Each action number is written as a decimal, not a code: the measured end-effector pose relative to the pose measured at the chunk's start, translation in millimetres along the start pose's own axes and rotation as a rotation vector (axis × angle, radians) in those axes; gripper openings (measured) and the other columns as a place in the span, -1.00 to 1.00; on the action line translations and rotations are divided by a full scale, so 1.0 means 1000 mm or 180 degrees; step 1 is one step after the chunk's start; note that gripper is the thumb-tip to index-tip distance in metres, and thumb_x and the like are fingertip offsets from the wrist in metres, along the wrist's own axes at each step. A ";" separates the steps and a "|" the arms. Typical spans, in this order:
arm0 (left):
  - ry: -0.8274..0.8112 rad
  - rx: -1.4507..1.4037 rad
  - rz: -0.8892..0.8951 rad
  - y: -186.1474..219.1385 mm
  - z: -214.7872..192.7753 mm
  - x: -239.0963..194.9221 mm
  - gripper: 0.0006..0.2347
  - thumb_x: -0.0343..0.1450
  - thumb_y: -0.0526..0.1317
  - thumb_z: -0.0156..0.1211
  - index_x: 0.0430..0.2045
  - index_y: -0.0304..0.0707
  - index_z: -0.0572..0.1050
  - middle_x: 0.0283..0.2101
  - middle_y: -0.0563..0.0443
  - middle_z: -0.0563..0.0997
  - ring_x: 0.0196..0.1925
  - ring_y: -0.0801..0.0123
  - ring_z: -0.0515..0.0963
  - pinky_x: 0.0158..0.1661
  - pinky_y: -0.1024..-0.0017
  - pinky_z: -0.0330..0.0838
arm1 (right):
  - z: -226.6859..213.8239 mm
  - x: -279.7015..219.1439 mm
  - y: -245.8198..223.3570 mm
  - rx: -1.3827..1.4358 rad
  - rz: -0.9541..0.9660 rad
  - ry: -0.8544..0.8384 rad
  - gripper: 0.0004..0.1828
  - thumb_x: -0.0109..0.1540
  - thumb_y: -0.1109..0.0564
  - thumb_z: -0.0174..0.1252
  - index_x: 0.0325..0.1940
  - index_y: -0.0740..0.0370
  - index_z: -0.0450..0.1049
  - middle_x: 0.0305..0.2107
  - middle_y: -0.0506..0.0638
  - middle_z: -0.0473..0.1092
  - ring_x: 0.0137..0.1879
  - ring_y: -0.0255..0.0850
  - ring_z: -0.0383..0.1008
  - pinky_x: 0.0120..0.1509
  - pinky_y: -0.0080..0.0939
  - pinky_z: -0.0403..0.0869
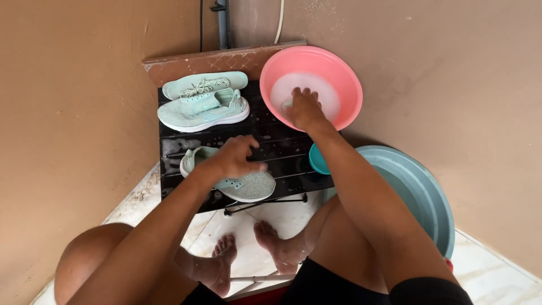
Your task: The person washes a pair of light-colored sneakers by hand. They pour water from a small cup onto the shoes, scrub the soles and uppers with a brush, and rinse them repeatedly. The shoes are placed on a small black table during the process.
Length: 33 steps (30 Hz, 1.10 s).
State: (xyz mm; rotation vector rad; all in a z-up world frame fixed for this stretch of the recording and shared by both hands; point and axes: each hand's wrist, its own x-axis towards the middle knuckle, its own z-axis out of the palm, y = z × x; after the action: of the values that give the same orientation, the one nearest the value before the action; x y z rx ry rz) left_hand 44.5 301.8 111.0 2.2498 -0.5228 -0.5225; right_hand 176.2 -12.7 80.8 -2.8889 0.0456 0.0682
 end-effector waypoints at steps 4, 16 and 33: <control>-0.0392 0.2104 0.0563 0.005 0.059 -0.025 -0.24 0.27 0.36 0.74 0.34 0.08 0.68 0.39 -0.07 0.54 0.49 -0.03 0.48 0.35 -0.26 0.47 | -0.012 -0.003 0.008 -0.0063 0.0073 -0.0071 -0.33 0.51 -0.23 0.45 0.57 0.12 0.45 0.43 0.26 0.31 0.58 0.37 0.44 0.60 0.51 0.48; -0.0975 0.3171 0.0384 0.014 0.048 -0.031 0.28 0.20 0.24 0.89 0.83 -0.13 0.12 0.64 -0.27 0.41 0.64 -0.22 0.40 0.59 -0.69 -0.08 | -0.010 0.006 -0.008 0.1131 0.0762 -0.0393 -0.58 0.45 -0.26 0.48 0.12 0.10 0.78 -0.47 -0.11 0.75 0.03 -0.02 0.89 0.32 0.14 0.75; 0.0407 0.0588 0.1189 0.089 -0.047 -0.057 -0.10 0.19 -0.01 0.64 0.56 -0.20 0.49 0.33 -0.29 0.63 0.41 -0.42 0.69 0.40 -0.43 0.50 | -0.035 -0.004 -0.041 0.2516 0.0840 0.0586 -0.26 0.52 -0.51 0.22 -0.06 0.23 0.80 -0.41 0.18 0.66 -0.33 -0.04 0.79 -0.16 0.08 0.75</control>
State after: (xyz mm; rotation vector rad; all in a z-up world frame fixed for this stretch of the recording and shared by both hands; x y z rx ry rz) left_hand 3.5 302.3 218.7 2.2626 -0.9313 -0.1436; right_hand 175.5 18.2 125.3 -2.0763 0.3919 -0.1389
